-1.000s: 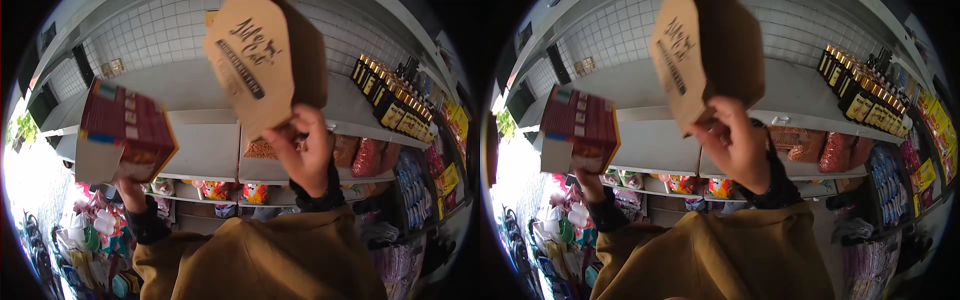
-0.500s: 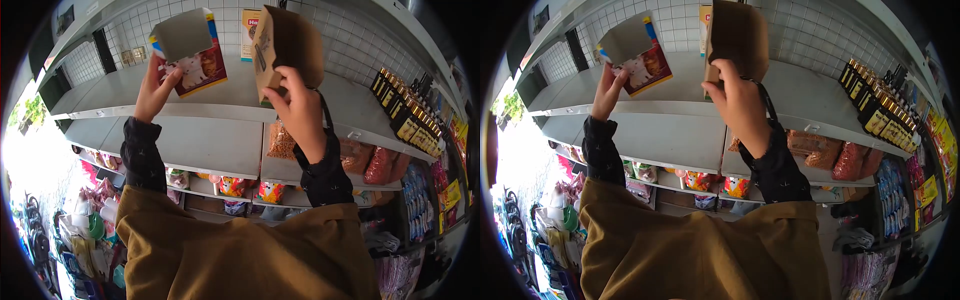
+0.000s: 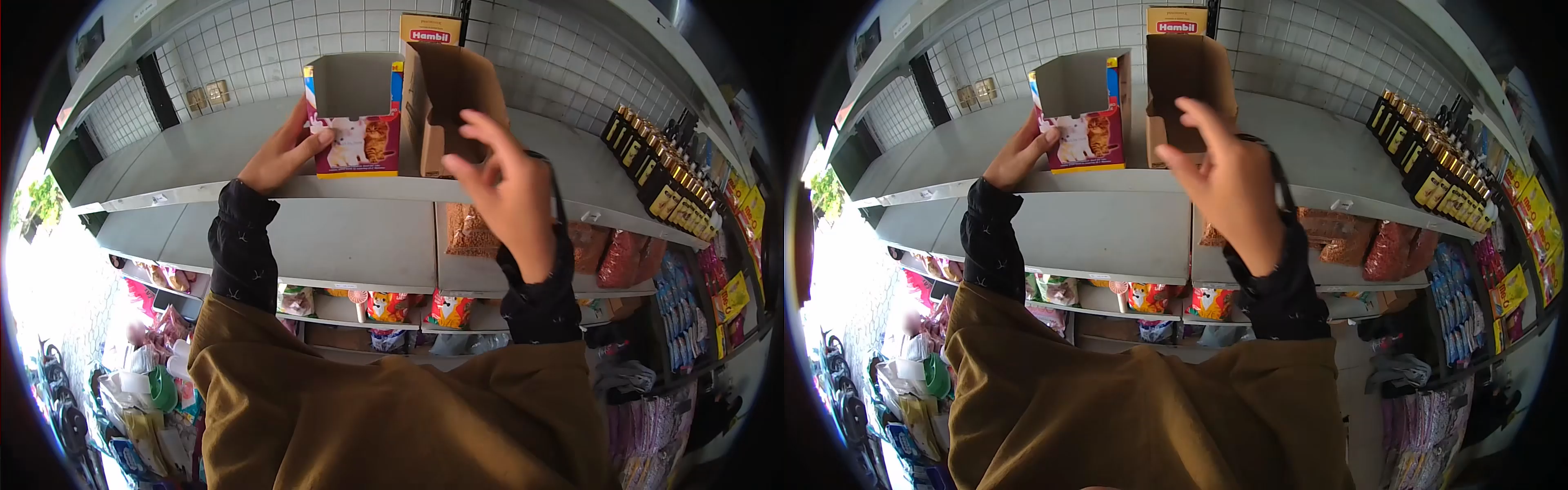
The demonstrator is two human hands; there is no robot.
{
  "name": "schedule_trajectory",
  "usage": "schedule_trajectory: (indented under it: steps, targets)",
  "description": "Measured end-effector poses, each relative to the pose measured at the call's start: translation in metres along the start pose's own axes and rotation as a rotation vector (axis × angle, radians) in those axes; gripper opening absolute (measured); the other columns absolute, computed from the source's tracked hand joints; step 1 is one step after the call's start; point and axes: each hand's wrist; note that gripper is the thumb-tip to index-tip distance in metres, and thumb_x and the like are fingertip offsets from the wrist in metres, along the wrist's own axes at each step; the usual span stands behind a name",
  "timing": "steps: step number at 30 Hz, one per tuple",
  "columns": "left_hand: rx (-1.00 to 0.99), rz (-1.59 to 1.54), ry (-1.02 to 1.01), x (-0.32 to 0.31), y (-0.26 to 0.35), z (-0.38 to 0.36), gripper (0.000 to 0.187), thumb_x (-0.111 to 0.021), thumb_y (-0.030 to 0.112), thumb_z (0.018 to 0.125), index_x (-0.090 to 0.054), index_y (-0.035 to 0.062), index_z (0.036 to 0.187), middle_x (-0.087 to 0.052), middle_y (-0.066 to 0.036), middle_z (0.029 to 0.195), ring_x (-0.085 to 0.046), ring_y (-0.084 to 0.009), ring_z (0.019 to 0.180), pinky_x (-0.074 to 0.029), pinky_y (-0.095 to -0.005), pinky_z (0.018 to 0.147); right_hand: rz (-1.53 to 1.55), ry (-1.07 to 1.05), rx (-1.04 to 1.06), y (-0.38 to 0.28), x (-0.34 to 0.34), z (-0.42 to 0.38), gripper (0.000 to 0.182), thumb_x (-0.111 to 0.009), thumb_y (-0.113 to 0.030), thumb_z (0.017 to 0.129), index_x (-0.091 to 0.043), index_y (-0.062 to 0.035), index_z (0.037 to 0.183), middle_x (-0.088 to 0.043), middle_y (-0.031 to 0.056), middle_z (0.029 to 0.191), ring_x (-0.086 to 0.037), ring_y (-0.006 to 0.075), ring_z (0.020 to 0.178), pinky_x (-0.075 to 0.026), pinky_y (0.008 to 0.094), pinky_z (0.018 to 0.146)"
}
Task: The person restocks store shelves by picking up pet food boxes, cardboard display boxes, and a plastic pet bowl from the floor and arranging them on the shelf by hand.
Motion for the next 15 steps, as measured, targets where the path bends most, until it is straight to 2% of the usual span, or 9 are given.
schedule_trajectory:
  steps: [2, 6, 7, 10, 15]
  targets:
    - [0.023, 0.0, -0.008, 0.001, 0.0, 0.001, 0.071, -0.053, 0.034, 0.092, -0.014, 0.0079, 0.145, -0.043, -0.016, 0.131, -0.046, -0.0239, 0.116, -0.038, -0.0368, 0.099, -0.108, 0.098, -0.027, 0.002, 0.015, -0.005, 0.055, -0.07, -0.017, 0.079, -0.046, -0.0074, 0.128, -0.064, 0.0144, 0.105, -0.065, 0.0171, 0.084, -0.049, 0.0274, 0.062]
    - [0.045, -0.014, -0.04, -0.003, -0.002, 0.002, 0.071, -0.053, 0.036, 0.092, -0.015, 0.0077, 0.144, -0.045, -0.014, 0.129, -0.047, -0.023, 0.115, -0.039, -0.0356, 0.098, -0.103, 0.157, 0.018, 0.042, 0.014, -0.009, 0.056, -0.068, -0.016, 0.081, -0.044, -0.0087, 0.131, -0.059, 0.014, 0.115, -0.061, 0.0179, 0.097, -0.05, 0.0274, 0.07]
    - [0.021, -0.031, -0.052, -0.005, -0.001, 0.003, 0.071, -0.053, 0.037, 0.092, -0.015, 0.0077, 0.144, -0.046, -0.014, 0.128, -0.047, -0.0227, 0.115, -0.039, -0.0353, 0.098, -0.104, 0.158, 0.014, 0.044, 0.011, -0.011, 0.056, -0.068, -0.016, 0.081, -0.044, -0.0087, 0.131, -0.059, 0.014, 0.115, -0.061, 0.0179, 0.097, -0.05, 0.0274, 0.07]
    - [-0.028, -0.022, -0.076, -0.006, -0.004, 0.008, 0.072, -0.054, 0.039, 0.092, -0.015, 0.0075, 0.144, -0.047, -0.013, 0.127, -0.047, -0.0222, 0.115, -0.039, -0.0349, 0.098, 0.21, 0.032, -0.147, 0.048, 0.006, -0.013, 0.059, -0.067, -0.016, 0.081, -0.041, -0.0092, 0.134, -0.058, 0.0149, 0.117, -0.061, 0.0213, 0.095, -0.05, 0.0294, 0.075]
    - [-0.031, 0.021, -0.091, -0.009, -0.006, 0.014, 0.074, -0.056, 0.039, 0.091, -0.016, 0.0073, 0.144, -0.047, -0.013, 0.127, -0.047, -0.0212, 0.115, -0.04, -0.0346, 0.097, 0.279, -0.042, -0.222, 0.039, 0.009, -0.011, 0.06, -0.066, -0.013, 0.082, -0.037, -0.0099, 0.136, -0.058, 0.0152, 0.115, -0.061, 0.0205, 0.096, -0.05, 0.0308, 0.078]
Point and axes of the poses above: each hand's wrist, its own z-axis towards the middle knuckle, its own x-axis out of the back of the hand, y = z × x
